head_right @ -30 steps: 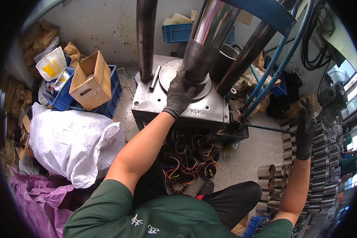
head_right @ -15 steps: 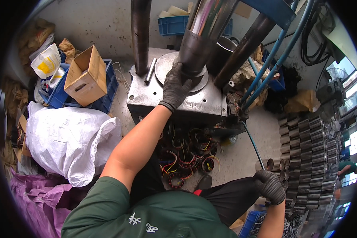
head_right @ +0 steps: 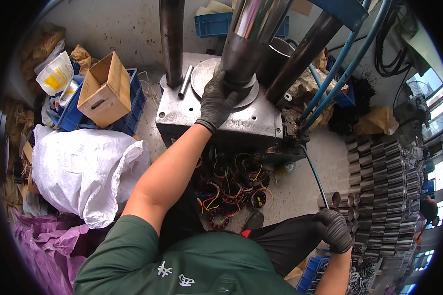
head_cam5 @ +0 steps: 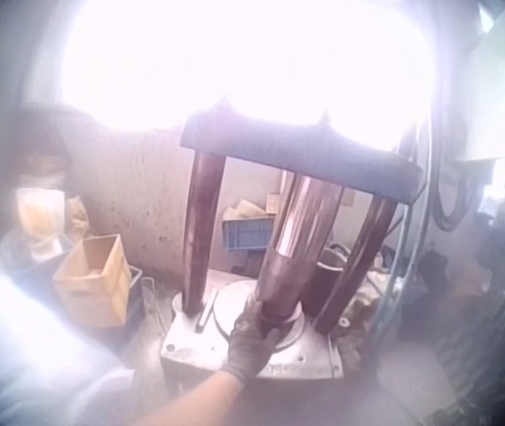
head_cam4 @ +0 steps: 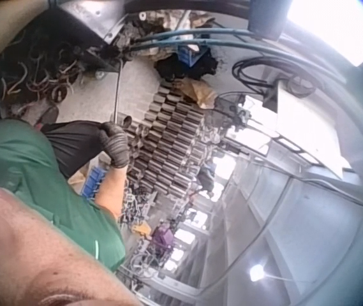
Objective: The person inserts motor stators into metal cylindrical casings using a hydraulic press. They place a casing into the machine, align a stator with the opening, and operate the press lever to drive the stator into the housing.
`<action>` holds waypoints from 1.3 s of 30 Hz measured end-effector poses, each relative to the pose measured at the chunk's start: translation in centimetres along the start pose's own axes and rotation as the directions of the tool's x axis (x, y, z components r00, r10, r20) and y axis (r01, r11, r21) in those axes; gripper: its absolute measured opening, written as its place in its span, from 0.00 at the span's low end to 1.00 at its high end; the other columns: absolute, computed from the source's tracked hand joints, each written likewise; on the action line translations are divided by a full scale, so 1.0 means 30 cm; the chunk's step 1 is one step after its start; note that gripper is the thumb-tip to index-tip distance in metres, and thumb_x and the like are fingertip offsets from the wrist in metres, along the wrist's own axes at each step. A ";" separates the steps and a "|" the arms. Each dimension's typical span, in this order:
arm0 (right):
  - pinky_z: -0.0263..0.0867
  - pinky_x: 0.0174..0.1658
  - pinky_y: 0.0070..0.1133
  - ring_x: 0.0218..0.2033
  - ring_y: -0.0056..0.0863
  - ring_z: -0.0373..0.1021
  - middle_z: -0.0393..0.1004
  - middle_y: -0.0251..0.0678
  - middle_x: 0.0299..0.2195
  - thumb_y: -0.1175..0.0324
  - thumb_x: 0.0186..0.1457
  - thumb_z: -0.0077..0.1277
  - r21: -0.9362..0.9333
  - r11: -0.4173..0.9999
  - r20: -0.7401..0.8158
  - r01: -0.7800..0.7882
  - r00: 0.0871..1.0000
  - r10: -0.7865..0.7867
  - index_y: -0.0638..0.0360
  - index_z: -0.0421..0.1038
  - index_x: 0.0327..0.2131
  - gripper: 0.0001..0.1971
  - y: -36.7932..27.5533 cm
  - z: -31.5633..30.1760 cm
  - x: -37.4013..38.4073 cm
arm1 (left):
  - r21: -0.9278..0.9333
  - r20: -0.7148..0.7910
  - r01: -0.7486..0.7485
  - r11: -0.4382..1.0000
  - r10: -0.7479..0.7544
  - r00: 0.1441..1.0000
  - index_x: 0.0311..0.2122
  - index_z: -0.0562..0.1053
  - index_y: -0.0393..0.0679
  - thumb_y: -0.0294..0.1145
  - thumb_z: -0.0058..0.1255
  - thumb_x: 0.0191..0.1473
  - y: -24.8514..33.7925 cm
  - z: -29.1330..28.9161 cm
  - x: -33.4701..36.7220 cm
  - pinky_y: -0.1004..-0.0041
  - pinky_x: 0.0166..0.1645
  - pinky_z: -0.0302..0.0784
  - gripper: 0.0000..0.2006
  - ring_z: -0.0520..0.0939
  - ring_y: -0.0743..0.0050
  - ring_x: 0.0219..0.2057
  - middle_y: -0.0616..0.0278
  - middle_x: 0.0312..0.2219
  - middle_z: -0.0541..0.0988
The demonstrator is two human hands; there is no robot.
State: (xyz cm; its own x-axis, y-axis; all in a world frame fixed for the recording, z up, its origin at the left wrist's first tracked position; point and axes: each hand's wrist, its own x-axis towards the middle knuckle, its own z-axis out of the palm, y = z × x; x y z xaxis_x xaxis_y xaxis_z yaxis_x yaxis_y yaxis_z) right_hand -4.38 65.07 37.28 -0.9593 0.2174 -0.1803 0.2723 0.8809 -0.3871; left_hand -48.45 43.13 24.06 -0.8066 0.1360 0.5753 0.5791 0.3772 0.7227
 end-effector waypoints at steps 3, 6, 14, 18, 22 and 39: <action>0.72 0.39 0.34 0.33 0.47 0.76 0.78 0.47 0.29 0.73 0.46 0.56 0.002 1.000 -0.036 -0.025 0.999 0.025 0.65 0.78 0.32 0.08 -0.001 0.012 -0.002 | 0.007 -0.023 -0.028 1.000 0.029 0.999 0.66 0.61 0.38 0.33 0.65 0.49 -0.005 0.002 -0.002 0.56 0.67 0.65 0.40 0.70 0.43 0.60 0.42 0.58 0.71; 0.71 0.38 0.35 0.32 0.48 0.75 0.77 0.48 0.29 0.72 0.47 0.57 -0.033 0.998 -0.053 -0.047 0.998 0.046 0.65 0.78 0.31 0.08 -0.014 0.014 0.000 | -0.014 0.000 0.018 1.000 -0.018 1.000 0.66 0.62 0.38 0.32 0.66 0.48 -0.002 0.004 -0.004 0.56 0.66 0.66 0.40 0.71 0.43 0.60 0.42 0.58 0.71; 0.71 0.39 0.36 0.34 0.48 0.75 0.78 0.48 0.30 0.70 0.49 0.58 -0.068 0.997 -0.041 -0.040 0.998 0.037 0.65 0.78 0.34 0.09 -0.013 0.014 -0.002 | 0.018 -0.006 0.001 1.000 0.000 1.000 0.65 0.62 0.38 0.32 0.66 0.48 -0.001 0.003 0.000 0.55 0.65 0.67 0.40 0.71 0.43 0.59 0.42 0.57 0.72; 0.72 0.41 0.35 0.36 0.48 0.76 0.79 0.47 0.33 0.69 0.50 0.57 -0.046 0.999 -0.018 -0.020 1.000 0.019 0.65 0.79 0.37 0.11 -0.026 0.010 0.003 | 0.013 0.004 0.010 1.000 -0.011 1.000 0.65 0.62 0.37 0.32 0.66 0.48 0.001 0.006 0.002 0.55 0.66 0.66 0.40 0.71 0.42 0.60 0.42 0.58 0.71; 0.72 0.42 0.34 0.36 0.47 0.76 0.79 0.47 0.34 0.70 0.49 0.57 -0.044 0.999 0.006 -0.018 1.000 0.018 0.65 0.80 0.38 0.12 -0.043 0.003 0.010 | 0.037 -0.033 -0.039 0.999 0.040 0.999 0.65 0.61 0.37 0.31 0.66 0.48 -0.011 0.012 0.002 0.55 0.67 0.65 0.40 0.69 0.41 0.60 0.41 0.59 0.70; 0.72 0.43 0.34 0.37 0.47 0.76 0.80 0.46 0.35 0.72 0.49 0.56 -0.062 0.997 -0.003 -0.037 0.999 0.037 0.64 0.79 0.36 0.11 -0.053 -0.002 0.007 | 0.041 -0.011 -0.017 0.999 0.017 1.000 0.66 0.61 0.38 0.32 0.65 0.48 -0.014 0.018 -0.001 0.55 0.67 0.64 0.41 0.69 0.41 0.61 0.42 0.60 0.69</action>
State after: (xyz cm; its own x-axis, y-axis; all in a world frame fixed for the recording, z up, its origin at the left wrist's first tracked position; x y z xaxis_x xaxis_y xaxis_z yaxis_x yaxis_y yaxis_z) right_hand -5.03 63.75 37.90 -0.9489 0.2507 -0.1917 0.3023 0.8965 -0.3238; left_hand -48.73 43.47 23.52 -0.7951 0.1325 0.5918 0.5872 0.4122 0.6966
